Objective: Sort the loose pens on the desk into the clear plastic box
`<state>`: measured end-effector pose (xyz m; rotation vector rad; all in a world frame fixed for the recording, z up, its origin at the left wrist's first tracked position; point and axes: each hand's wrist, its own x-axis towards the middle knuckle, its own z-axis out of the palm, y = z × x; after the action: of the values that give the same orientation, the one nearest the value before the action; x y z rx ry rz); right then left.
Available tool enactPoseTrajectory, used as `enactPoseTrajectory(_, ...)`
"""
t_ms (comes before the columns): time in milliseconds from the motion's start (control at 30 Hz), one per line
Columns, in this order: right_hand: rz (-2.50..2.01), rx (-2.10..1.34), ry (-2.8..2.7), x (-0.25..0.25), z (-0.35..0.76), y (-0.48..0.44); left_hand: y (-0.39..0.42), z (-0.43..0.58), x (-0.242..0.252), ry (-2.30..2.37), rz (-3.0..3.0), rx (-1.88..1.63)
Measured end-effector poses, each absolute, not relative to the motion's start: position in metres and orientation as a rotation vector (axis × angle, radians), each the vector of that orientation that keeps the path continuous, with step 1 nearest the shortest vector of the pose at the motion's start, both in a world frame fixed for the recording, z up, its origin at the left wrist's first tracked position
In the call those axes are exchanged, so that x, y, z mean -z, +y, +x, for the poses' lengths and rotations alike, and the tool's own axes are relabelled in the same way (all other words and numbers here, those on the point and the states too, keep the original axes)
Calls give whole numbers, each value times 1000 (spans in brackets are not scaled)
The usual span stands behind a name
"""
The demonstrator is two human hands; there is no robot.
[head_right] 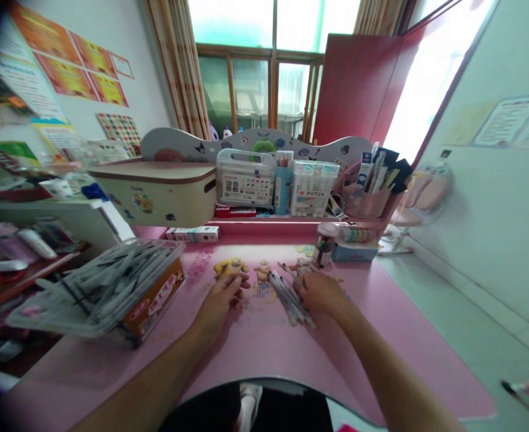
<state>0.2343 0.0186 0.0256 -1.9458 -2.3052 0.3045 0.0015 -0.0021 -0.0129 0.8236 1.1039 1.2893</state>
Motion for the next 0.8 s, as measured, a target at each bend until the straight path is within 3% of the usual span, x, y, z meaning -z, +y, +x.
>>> enactPoseTrajectory(233, -1290, -1416, -1979, -35, 160, 8, 0, -3, 13, 995, 872, -1254)
enactPoseTrajectory(500, -1054, -1742, -1316, 14, 113, 6, 7, -10, 22, 1141, 988, -1374)
enactPoseTrajectory(800, -891, -1840, -1169, 15, 110, -6, -1, -9, 14, 1359, 1240, -1437)
